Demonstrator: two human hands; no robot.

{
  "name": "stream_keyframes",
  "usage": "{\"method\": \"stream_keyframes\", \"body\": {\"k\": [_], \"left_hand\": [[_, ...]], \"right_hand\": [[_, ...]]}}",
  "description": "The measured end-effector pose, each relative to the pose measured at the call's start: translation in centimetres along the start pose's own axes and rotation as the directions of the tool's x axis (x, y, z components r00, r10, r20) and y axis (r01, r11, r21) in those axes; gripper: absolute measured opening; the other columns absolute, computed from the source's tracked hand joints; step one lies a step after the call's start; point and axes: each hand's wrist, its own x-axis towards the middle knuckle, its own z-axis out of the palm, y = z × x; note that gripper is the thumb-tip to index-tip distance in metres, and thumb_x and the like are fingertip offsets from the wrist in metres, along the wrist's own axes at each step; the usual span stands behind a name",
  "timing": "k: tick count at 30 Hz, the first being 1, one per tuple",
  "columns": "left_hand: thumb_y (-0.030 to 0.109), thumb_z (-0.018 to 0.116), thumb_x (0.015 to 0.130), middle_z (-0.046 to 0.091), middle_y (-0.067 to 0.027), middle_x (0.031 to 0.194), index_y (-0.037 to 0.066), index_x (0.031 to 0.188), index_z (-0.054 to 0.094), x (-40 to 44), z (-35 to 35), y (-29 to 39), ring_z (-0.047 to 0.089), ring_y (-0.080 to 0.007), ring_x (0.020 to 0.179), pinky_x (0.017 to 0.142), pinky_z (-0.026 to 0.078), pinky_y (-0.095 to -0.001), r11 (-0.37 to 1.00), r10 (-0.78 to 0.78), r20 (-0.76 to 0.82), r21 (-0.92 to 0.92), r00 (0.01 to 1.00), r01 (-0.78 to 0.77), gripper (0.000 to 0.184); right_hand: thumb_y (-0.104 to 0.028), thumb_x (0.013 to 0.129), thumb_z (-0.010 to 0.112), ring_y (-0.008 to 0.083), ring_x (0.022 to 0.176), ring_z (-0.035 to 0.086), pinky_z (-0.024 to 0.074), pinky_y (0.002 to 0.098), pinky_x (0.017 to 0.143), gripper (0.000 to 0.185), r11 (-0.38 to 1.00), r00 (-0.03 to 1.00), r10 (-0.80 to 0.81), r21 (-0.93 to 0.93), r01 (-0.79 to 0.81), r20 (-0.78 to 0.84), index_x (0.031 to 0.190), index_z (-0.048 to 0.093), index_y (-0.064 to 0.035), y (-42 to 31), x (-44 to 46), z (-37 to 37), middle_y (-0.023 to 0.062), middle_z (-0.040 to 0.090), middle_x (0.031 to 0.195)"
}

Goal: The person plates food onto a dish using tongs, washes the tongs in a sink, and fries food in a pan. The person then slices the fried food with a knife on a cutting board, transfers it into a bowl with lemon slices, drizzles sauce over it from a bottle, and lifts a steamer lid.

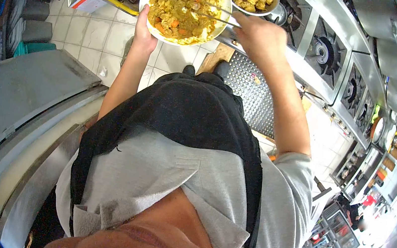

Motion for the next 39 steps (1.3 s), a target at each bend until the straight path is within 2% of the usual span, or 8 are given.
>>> {"method": "stream_keyframes", "body": {"k": [9, 14, 19, 25, 29, 32, 36, 39], "left_hand": [[0.041, 0.046, 0.107, 0.055, -0.0135, 0.146, 0.001, 0.149, 0.043, -0.5, 0.6, 0.1, 0.054, -0.0262, 0.134, 0.113, 0.042, -0.0423, 0.999, -0.031, -0.018, 0.02, 0.999, 0.031, 0.058], [0.042, 0.047, 0.107, 0.055, -0.0132, 0.146, 0.001, 0.149, 0.043, -0.5, 0.5, 0.0, 0.054, -0.0263, 0.134, 0.114, 0.041, -0.042, 0.999, -0.039, -0.017, 0.002, 0.999, 0.039, 0.059], [0.042, 0.048, 0.106, 0.055, -0.0128, 0.146, 0.001, 0.149, 0.043, -0.4, 0.6, -0.1, 0.054, -0.026, 0.134, 0.113, 0.042, -0.0417, 0.999, -0.035, -0.023, -0.009, 0.999, 0.035, 0.058], [0.042, 0.048, 0.106, 0.055, -0.0124, 0.146, 0.002, 0.148, 0.044, -0.3, 0.0, -0.6, 0.054, -0.0259, 0.134, 0.113, 0.042, -0.042, 1.0, -0.01, -0.009, -0.003, 1.0, 0.01, 0.059], [0.043, 0.048, 0.106, 0.056, -0.0119, 0.146, 0.002, 0.148, 0.044, -0.3, 0.5, -0.2, 0.054, -0.0255, 0.134, 0.113, 0.042, -0.0421, 1.0, -0.016, -0.027, 0.015, 0.999, 0.017, 0.058], [0.043, 0.048, 0.106, 0.056, -0.0122, 0.145, 0.001, 0.147, 0.044, -0.4, 0.3, -0.2, 0.055, -0.026, 0.133, 0.112, 0.043, -0.0425, 0.999, -0.009, -0.024, 0.043, 1.0, 0.01, 0.059], [0.042, 0.047, 0.106, 0.056, -0.0136, 0.144, 0.001, 0.147, 0.044, -0.4, 0.4, -0.2, 0.055, -0.0268, 0.132, 0.111, 0.044, -0.0434, 0.999, 0.008, -0.001, 0.034, 1.0, -0.008, 0.058], [0.042, 0.047, 0.106, 0.057, -0.014, 0.144, 0.001, 0.146, 0.045, -0.3, 0.4, -0.3, 0.056, -0.027, 0.132, 0.11, 0.045, -0.0436, 0.999, 0.01, 0.015, 0.034, 1.0, -0.011, 0.058]], "right_hand": [[-0.012, 0.084, 0.064, 0.0293, 0.069, 0.071, 0.0544, 0.0414, 0.057, 0.025, 0.971, 0.975, -0.219, -0.11, 0.213, -0.045, 0.109, 0.069, -0.0126, -0.7, 2.5, 1.9, 0.0088, 0.068, 0.075], [-0.026, 0.089, 0.068, 0.0291, 0.074, 0.072, 0.0553, 0.0451, 0.062, 0.028, 0.991, 0.99, -0.075, 0.104, 0.088, -0.121, 0.116, 0.071, -0.0221, -0.3, 0.9, 0.0, 0.006, 0.071, 0.079], [-0.041, 0.09, 0.075, 0.0245, 0.08, 0.075, 0.0571, 0.0371, 0.073, 0.039, 0.93, 0.957, 0.289, 0.251, -0.27, -0.04, 0.126, 0.073, -0.0267, 2.1, 0.1, -1.5, 0.0088, 0.077, 0.092], [-0.047, 0.092, 0.068, 0.0326, 0.092, 0.073, 0.0563, 0.0436, 0.08, 0.044, 0.901, 0.901, 0.434, -0.02, -0.433, 0.017, 0.13, 0.07, -0.0257, 8.3, 1.0, 2.9, 0.0113, 0.077, 0.096], [-0.047, 0.091, 0.068, 0.0336, 0.092, 0.073, 0.0561, 0.0473, 0.078, 0.045, 0.877, 0.877, 0.48, 0.031, -0.48, 0.024, 0.131, 0.068, -0.0252, 7.8, 0.2, 2.1, 0.0111, 0.076, 0.095], [-0.043, 0.091, 0.071, 0.0333, 0.086, 0.073, 0.0571, 0.0444, 0.076, 0.044, 0.925, 0.942, 0.305, 0.193, -0.327, 0.137, 0.131, 0.068, -0.0254, 4.1, -1.4, -0.3, 0.0113, 0.076, 0.094], [-0.039, 0.091, 0.071, 0.0326, 0.078, 0.073, 0.0573, 0.0465, 0.07, 0.041, 0.954, 0.997, -0.051, 0.294, 0.067, -0.062, 0.129, 0.067, -0.0237, -2.9, -2.1, 2.5, 0.0113, 0.074, 0.086], [-0.038, 0.091, 0.07, 0.0333, 0.077, 0.072, 0.0565, 0.0476, 0.068, 0.038, 0.977, 0.999, -0.013, 0.212, 0.023, -0.051, 0.126, 0.068, -0.0222, -4.4, -0.2, 4.0, 0.0108, 0.073, 0.084]]}}
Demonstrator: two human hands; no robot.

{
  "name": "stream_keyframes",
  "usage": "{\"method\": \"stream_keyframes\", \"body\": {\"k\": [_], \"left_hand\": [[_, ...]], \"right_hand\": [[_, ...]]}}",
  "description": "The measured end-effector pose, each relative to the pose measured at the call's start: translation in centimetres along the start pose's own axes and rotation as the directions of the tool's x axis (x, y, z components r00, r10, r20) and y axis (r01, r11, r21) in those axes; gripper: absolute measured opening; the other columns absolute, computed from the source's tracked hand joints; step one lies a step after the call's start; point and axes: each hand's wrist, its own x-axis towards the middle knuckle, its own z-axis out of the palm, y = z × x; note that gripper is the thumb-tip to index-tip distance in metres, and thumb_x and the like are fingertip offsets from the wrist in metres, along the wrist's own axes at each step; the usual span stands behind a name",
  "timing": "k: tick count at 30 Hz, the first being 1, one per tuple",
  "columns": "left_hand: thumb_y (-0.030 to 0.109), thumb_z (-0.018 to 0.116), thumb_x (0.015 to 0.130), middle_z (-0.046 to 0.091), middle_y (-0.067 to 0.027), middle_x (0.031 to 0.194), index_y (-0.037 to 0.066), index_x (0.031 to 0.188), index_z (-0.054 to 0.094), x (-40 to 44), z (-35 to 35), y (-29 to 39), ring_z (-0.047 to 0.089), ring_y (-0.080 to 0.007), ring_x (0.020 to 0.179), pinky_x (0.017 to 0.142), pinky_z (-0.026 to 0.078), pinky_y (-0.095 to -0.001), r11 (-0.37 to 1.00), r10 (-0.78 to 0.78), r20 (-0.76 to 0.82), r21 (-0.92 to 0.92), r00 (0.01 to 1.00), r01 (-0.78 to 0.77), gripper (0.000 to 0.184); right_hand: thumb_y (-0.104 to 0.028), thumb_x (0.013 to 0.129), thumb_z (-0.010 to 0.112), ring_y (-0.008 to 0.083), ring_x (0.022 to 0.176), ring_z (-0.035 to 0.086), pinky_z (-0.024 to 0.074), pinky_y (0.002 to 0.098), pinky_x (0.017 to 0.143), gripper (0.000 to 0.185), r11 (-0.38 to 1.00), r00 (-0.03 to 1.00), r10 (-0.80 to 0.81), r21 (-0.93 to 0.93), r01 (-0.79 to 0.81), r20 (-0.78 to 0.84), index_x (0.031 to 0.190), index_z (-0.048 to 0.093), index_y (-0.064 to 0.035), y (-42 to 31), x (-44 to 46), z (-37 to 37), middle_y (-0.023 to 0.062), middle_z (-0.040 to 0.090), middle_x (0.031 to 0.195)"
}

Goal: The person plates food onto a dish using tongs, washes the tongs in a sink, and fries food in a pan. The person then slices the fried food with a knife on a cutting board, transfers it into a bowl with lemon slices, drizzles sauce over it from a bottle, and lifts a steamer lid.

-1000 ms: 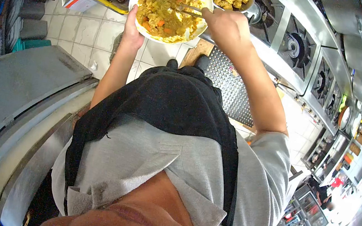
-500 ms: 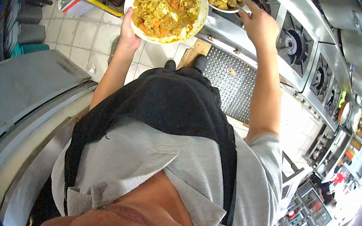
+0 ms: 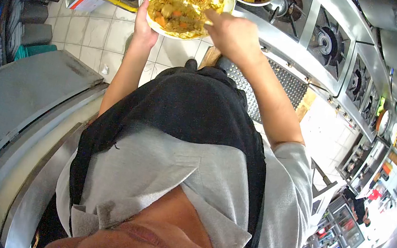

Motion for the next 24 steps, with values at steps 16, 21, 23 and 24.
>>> {"method": "stream_keyframes", "body": {"k": [16, 21, 23, 24], "left_hand": [[0.042, 0.048, 0.106, 0.056, -0.0135, 0.145, 0.001, 0.146, 0.046, -0.3, 0.1, 0.1, 0.056, -0.0277, 0.132, 0.111, 0.045, -0.0447, 0.999, -0.033, -0.027, -0.028, 0.999, 0.032, 0.057], [0.042, 0.046, 0.107, 0.056, -0.0132, 0.145, 0.002, 0.147, 0.044, -0.2, -0.3, 0.0, 0.055, -0.0276, 0.132, 0.111, 0.044, -0.0447, 0.999, -0.036, -0.014, -0.032, 0.999, 0.036, 0.057], [0.042, 0.045, 0.107, 0.056, -0.0132, 0.145, 0.002, 0.148, 0.043, -0.2, -0.1, 0.1, 0.055, -0.0275, 0.133, 0.112, 0.044, -0.0446, 0.999, -0.038, -0.015, -0.02, 0.999, 0.037, 0.057], [0.041, 0.045, 0.107, 0.055, -0.0132, 0.146, 0.002, 0.148, 0.043, -0.1, -0.1, 0.1, 0.055, -0.0275, 0.133, 0.112, 0.044, -0.0445, 0.999, -0.04, -0.006, -0.037, 0.999, 0.04, 0.056]], "right_hand": [[-0.032, 0.089, 0.073, 0.0305, 0.08, 0.072, 0.0559, 0.0431, 0.067, 0.037, 0.981, 0.994, 0.106, -0.162, -0.108, -0.024, 0.125, 0.069, -0.0227, 2.3, 0.7, -3.8, 0.0084, 0.073, 0.086], [-0.034, 0.089, 0.071, 0.0304, 0.08, 0.073, 0.0569, 0.0459, 0.067, 0.035, 0.994, 0.995, 0.098, -0.046, -0.097, 0.036, 0.122, 0.071, -0.0235, 1.4, 0.0, -5.6, 0.0085, 0.074, 0.091], [-0.033, 0.088, 0.071, 0.0311, 0.077, 0.072, 0.0567, 0.046, 0.065, 0.038, 0.999, 0.999, -0.049, 0.015, 0.049, -0.002, 0.124, 0.068, -0.0214, -0.5, -0.5, -3.7, 0.0085, 0.072, 0.087], [-0.033, 0.089, 0.07, 0.0313, 0.076, 0.072, 0.0564, 0.0461, 0.065, 0.035, 0.999, 0.998, -0.043, -0.009, 0.043, 0.037, 0.122, 0.069, -0.0206, -1.1, -0.4, -2.6, 0.009, 0.072, 0.087]]}}
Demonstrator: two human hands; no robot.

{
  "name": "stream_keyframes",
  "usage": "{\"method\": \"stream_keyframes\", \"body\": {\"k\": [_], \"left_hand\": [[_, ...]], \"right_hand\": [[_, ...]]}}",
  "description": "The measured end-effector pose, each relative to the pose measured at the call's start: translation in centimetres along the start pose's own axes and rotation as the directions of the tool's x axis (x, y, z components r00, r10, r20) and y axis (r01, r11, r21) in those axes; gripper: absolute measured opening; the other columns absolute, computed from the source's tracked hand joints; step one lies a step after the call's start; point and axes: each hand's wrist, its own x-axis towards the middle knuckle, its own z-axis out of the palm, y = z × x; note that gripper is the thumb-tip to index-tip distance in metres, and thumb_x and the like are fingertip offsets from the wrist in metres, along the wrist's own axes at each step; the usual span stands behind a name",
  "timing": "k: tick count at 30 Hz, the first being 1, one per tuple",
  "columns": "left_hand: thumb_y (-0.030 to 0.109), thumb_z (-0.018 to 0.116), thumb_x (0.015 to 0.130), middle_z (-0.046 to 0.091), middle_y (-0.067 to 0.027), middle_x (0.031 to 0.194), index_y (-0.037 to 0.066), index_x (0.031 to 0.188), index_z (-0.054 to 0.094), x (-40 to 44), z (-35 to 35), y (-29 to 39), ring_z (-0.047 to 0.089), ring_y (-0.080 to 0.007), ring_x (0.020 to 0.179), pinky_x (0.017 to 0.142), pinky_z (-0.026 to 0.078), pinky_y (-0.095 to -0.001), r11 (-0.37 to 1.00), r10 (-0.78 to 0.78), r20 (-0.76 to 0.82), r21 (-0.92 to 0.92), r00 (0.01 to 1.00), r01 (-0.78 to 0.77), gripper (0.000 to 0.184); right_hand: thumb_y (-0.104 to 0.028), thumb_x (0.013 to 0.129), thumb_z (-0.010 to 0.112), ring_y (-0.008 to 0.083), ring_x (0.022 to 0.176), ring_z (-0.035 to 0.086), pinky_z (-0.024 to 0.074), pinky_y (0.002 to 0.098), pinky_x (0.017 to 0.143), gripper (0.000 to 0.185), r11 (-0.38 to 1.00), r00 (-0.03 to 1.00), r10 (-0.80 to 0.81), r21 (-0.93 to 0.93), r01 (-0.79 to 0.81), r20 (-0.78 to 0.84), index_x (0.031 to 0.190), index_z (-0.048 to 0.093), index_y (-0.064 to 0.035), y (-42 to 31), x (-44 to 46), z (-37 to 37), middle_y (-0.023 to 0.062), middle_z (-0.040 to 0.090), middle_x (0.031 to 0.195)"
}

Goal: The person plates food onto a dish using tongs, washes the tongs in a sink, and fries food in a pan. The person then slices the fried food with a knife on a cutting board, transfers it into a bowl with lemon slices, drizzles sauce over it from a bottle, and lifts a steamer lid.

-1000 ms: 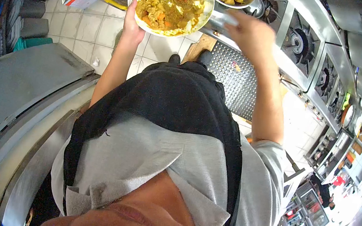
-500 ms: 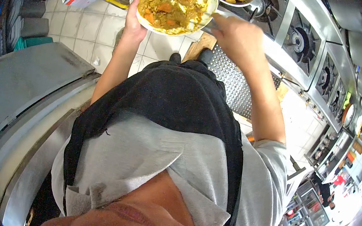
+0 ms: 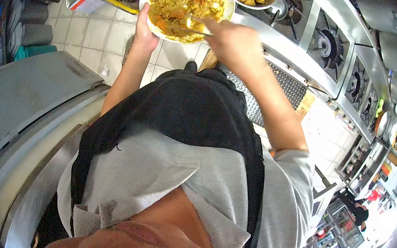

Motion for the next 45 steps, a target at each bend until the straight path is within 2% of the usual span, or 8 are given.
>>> {"method": "stream_keyframes", "body": {"k": [5, 7, 13, 19, 26, 31, 36, 45], "left_hand": [[0.041, 0.043, 0.108, 0.055, -0.0132, 0.147, 0.002, 0.148, 0.043, -0.6, 0.6, 0.3, 0.055, -0.0274, 0.134, 0.112, 0.044, -0.0441, 1.0, 0.006, 0.003, -0.005, 1.0, -0.006, 0.056], [0.041, 0.044, 0.108, 0.055, -0.0132, 0.147, 0.002, 0.149, 0.043, -0.3, 0.6, 0.7, 0.055, -0.0273, 0.134, 0.112, 0.044, -0.044, 1.0, 0.015, 0.032, -0.002, 0.999, -0.015, 0.056], [0.041, 0.044, 0.108, 0.055, -0.013, 0.146, 0.002, 0.149, 0.042, -0.7, 0.8, 1.3, 0.054, -0.0267, 0.134, 0.112, 0.044, -0.043, 0.999, -0.029, 0.098, 0.028, 0.995, 0.026, 0.057], [0.041, 0.046, 0.108, 0.055, -0.0127, 0.146, 0.002, 0.149, 0.043, -1.3, 1.2, 1.4, 0.055, -0.0261, 0.133, 0.113, 0.044, -0.0415, 0.999, -0.012, 0.108, 0.033, 0.994, 0.008, 0.057], [0.042, 0.048, 0.107, 0.056, -0.0123, 0.146, 0.001, 0.149, 0.044, -1.0, 0.6, 1.1, 0.055, -0.0248, 0.132, 0.112, 0.043, -0.0402, 0.999, -0.014, 0.105, 0.047, 0.994, 0.009, 0.058], [0.04, 0.048, 0.107, 0.056, -0.0121, 0.146, 0.001, 0.148, 0.045, -1.1, 0.5, 1.3, 0.055, -0.0243, 0.133, 0.112, 0.043, -0.0401, 0.999, -0.023, 0.099, 0.025, 0.995, 0.021, 0.058], [0.039, 0.049, 0.106, 0.056, -0.0119, 0.146, 0.0, 0.148, 0.045, -0.6, -0.1, 0.7, 0.055, -0.0243, 0.133, 0.113, 0.042, -0.0398, 1.0, -0.011, 0.089, 0.021, 0.996, 0.009, 0.057], [0.041, 0.051, 0.106, 0.057, -0.0119, 0.145, 0.001, 0.148, 0.045, -0.4, -0.2, 0.8, 0.055, -0.025, 0.132, 0.113, 0.042, -0.0408, 0.999, -0.005, 0.048, 0.032, 0.999, 0.003, 0.059]], "right_hand": [[-0.032, 0.092, 0.065, 0.0315, 0.077, 0.072, 0.0559, 0.047, 0.068, 0.028, 0.984, 0.991, 0.127, -0.127, -0.121, 0.04, 0.116, 0.071, -0.0178, 1.8, 2.2, 0.7, 0.0102, 0.072, 0.082], [-0.04, 0.09, 0.071, 0.0302, 0.078, 0.073, 0.0571, 0.0432, 0.069, 0.035, 0.976, 0.98, 0.2, -0.093, -0.196, 0.026, 0.123, 0.073, -0.0263, 2.6, 2.2, -1.8, 0.008, 0.074, 0.081], [-0.041, 0.093, 0.068, 0.0337, 0.08, 0.072, 0.0565, 0.0448, 0.069, 0.034, 0.987, 0.993, 0.116, -0.105, -0.118, -0.031, 0.123, 0.073, -0.0255, 1.5, 6.2, -3.0, 0.0119, 0.074, 0.082], [-0.035, 0.092, 0.068, 0.0311, 0.092, 0.072, 0.0558, 0.0442, 0.082, 0.032, 0.977, 0.959, 0.112, -0.205, -0.058, 0.261, 0.12, 0.074, -0.0229, 1.5, 5.0, -6.0, 0.0105, 0.075, 0.093], [-0.035, 0.091, 0.069, 0.0328, 0.088, 0.073, 0.0566, 0.0457, 0.079, 0.036, 0.981, 0.984, 0.133, -0.157, -0.114, 0.118, 0.124, 0.073, -0.0231, 0.8, 6.3, -5.2, 0.013, 0.075, 0.091], [-0.032, 0.087, 0.072, 0.0332, 0.092, 0.072, 0.0557, 0.0438, 0.083, 0.035, 0.988, 0.968, 0.075, -0.149, -0.04, 0.239, 0.121, 0.075, -0.0208, 1.1, 4.8, -6.9, 0.0141, 0.075, 0.094], [-0.032, 0.088, 0.071, 0.0334, 0.093, 0.072, 0.0556, 0.0444, 0.083, 0.035, 0.979, 0.975, 0.153, -0.159, -0.127, 0.163, 0.12, 0.075, -0.02, 0.7, 3.6, -8.0, 0.0134, 0.075, 0.094], [-0.037, 0.092, 0.068, 0.0325, 0.086, 0.072, 0.056, 0.044, 0.076, 0.031, 0.991, 0.98, 0.119, -0.071, -0.109, 0.158, 0.119, 0.075, -0.0235, 1.2, 4.6, -3.0, 0.0124, 0.075, 0.088]]}}
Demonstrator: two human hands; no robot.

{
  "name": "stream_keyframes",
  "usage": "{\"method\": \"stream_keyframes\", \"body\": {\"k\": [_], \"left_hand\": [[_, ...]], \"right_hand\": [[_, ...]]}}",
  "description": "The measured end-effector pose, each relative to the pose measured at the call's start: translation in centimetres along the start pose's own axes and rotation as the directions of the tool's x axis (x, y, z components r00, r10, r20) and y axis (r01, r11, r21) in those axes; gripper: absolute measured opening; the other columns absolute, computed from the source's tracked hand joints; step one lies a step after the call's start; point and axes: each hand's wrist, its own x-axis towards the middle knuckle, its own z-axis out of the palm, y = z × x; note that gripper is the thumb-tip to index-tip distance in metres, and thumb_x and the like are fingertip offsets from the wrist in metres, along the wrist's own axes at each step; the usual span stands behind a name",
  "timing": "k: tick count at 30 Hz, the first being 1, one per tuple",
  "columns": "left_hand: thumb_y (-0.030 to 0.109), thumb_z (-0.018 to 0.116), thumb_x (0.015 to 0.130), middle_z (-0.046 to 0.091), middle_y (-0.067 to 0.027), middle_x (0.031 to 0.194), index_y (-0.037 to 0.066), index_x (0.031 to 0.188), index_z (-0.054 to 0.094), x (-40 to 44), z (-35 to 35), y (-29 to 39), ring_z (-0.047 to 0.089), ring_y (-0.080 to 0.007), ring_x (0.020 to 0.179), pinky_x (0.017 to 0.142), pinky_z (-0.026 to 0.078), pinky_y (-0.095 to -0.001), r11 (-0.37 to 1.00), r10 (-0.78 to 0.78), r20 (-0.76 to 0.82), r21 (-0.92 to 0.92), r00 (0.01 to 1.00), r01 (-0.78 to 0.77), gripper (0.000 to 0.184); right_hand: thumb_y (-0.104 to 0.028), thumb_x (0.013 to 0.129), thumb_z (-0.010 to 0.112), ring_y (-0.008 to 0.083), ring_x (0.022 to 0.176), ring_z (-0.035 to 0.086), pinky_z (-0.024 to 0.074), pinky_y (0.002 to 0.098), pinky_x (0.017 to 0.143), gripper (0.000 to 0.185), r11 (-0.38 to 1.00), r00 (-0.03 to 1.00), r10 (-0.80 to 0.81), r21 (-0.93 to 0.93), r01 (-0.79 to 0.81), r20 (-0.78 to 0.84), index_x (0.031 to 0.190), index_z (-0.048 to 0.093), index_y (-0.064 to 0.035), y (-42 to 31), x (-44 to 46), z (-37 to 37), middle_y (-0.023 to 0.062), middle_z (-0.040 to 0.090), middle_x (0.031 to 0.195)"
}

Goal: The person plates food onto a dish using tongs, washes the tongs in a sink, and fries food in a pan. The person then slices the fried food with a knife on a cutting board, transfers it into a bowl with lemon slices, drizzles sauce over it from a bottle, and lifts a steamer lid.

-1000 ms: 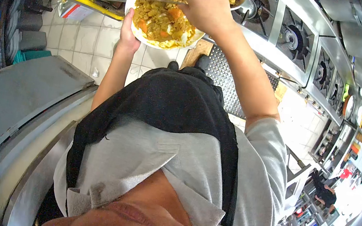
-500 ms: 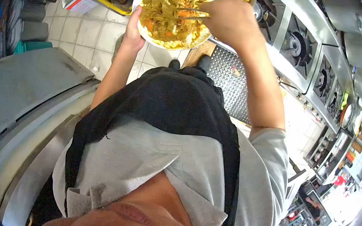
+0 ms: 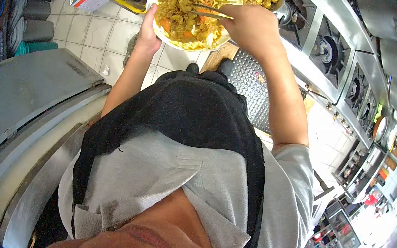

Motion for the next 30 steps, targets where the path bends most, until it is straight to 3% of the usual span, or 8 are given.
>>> {"method": "stream_keyframes", "body": {"k": [6, 11, 12, 14, 16, 22, 25, 30], "left_hand": [[0.041, 0.05, 0.106, 0.056, -0.0122, 0.145, 0.002, 0.148, 0.045, -0.1, -0.1, 0.0, 0.055, -0.026, 0.132, 0.113, 0.043, -0.0419, 0.999, -0.011, 0.005, -0.048, 1.0, 0.011, 0.058], [0.042, 0.049, 0.106, 0.056, -0.0127, 0.145, 0.002, 0.148, 0.044, 0.2, -0.3, -0.2, 0.055, -0.0266, 0.133, 0.112, 0.043, -0.0427, 0.995, -0.019, 0.021, -0.093, 1.0, 0.021, 0.058], [0.042, 0.049, 0.106, 0.056, -0.0127, 0.145, 0.002, 0.148, 0.044, 0.3, -0.3, -0.1, 0.055, -0.0266, 0.133, 0.112, 0.043, -0.0427, 0.996, -0.018, 0.023, -0.092, 1.0, 0.02, 0.058], [0.042, 0.047, 0.106, 0.056, -0.0127, 0.145, 0.003, 0.149, 0.044, 0.0, 0.0, 0.0, 0.055, -0.0266, 0.133, 0.113, 0.043, -0.043, 0.997, -0.024, -0.022, -0.072, 0.999, 0.023, 0.058], [0.043, 0.047, 0.106, 0.055, -0.0135, 0.146, 0.002, 0.149, 0.043, 0.2, 0.1, 0.0, 0.054, -0.0278, 0.134, 0.113, 0.043, -0.0444, 0.998, -0.014, -0.007, -0.068, 1.0, 0.013, 0.059], [0.042, 0.045, 0.107, 0.055, -0.0126, 0.147, 0.003, 0.149, 0.043, -0.2, 0.2, -0.2, 0.054, -0.0276, 0.134, 0.113, 0.043, -0.0438, 0.996, -0.005, -0.054, -0.087, 0.999, 0.0, 0.058], [0.042, 0.043, 0.108, 0.054, -0.0132, 0.148, 0.003, 0.15, 0.042, -0.6, 0.0, -0.6, 0.053, -0.0282, 0.135, 0.114, 0.042, -0.0439, 0.994, -0.003, -0.062, -0.111, 0.998, -0.003, 0.057], [0.041, 0.042, 0.108, 0.054, -0.0141, 0.147, 0.001, 0.149, 0.042, -0.9, 0.2, -0.8, 0.053, -0.0281, 0.136, 0.114, 0.042, -0.044, 0.995, 0.041, -0.068, -0.084, 0.997, -0.046, 0.057]], "right_hand": [[-0.038, 0.09, 0.072, 0.0305, 0.078, 0.072, 0.0552, 0.0393, 0.072, 0.032, 0.97, 0.987, 0.162, 0.188, -0.156, -0.021, 0.118, 0.076, -0.023, 1.5, -2.2, 0.2, 0.0122, 0.073, 0.083], [-0.026, 0.091, 0.077, 0.0111, 0.079, 0.066, 0.0527, 0.0286, 0.076, 0.039, 0.862, 0.955, 0.294, 0.445, -0.245, -0.043, 0.127, 0.073, -0.0105, 3.5, -3.2, -0.1, 0.0099, 0.076, 0.091], [-0.024, 0.091, 0.078, 0.0087, 0.08, 0.064, 0.0522, 0.0265, 0.075, 0.04, 0.834, 0.953, 0.295, 0.505, -0.221, -0.07, 0.127, 0.072, -0.0077, 4.7, -3.5, 0.1, 0.0051, 0.076, 0.093], [-0.03, 0.089, 0.078, 0.0123, 0.076, 0.068, 0.0527, 0.029, 0.072, 0.039, 0.759, 0.916, 0.364, 0.624, -0.187, -0.168, 0.123, 0.075, -0.0115, 6.4, -3.7, -0.1, 0.0083, 0.076, 0.087], [-0.025, 0.09, 0.077, 0.0057, 0.073, 0.062, 0.049, 0.0239, 0.068, 0.037, 0.701, 0.876, 0.471, 0.647, -0.301, -0.102, 0.123, 0.075, -0.0087, 8.7, -4.4, -0.8, 0.0022, 0.073, 0.082], [-0.039, 0.09, 0.073, 0.0141, 0.077, 0.068, 0.0527, 0.0307, 0.072, 0.041, 0.726, 0.823, 0.566, 0.504, -0.467, -0.052, 0.125, 0.075, -0.0173, 15.7, -1.8, 2.6, 0.0057, 0.075, 0.087], [-0.053, 0.09, 0.065, 0.0362, 0.108, 0.07, 0.0538, 0.0465, 0.091, 0.051, 0.846, 0.848, 0.527, 0.13, -0.516, -0.06, 0.134, 0.068, -0.0275, 17.4, 0.3, 5.3, 0.0142, 0.075, 0.113], [-0.052, 0.089, 0.068, 0.0347, 0.103, 0.072, 0.055, 0.0451, 0.087, 0.05, 0.86, 0.859, 0.507, 0.107, -0.498, -0.075, 0.132, 0.069, -0.0275, 16.3, -0.3, 1.8, 0.0148, 0.076, 0.109]]}}
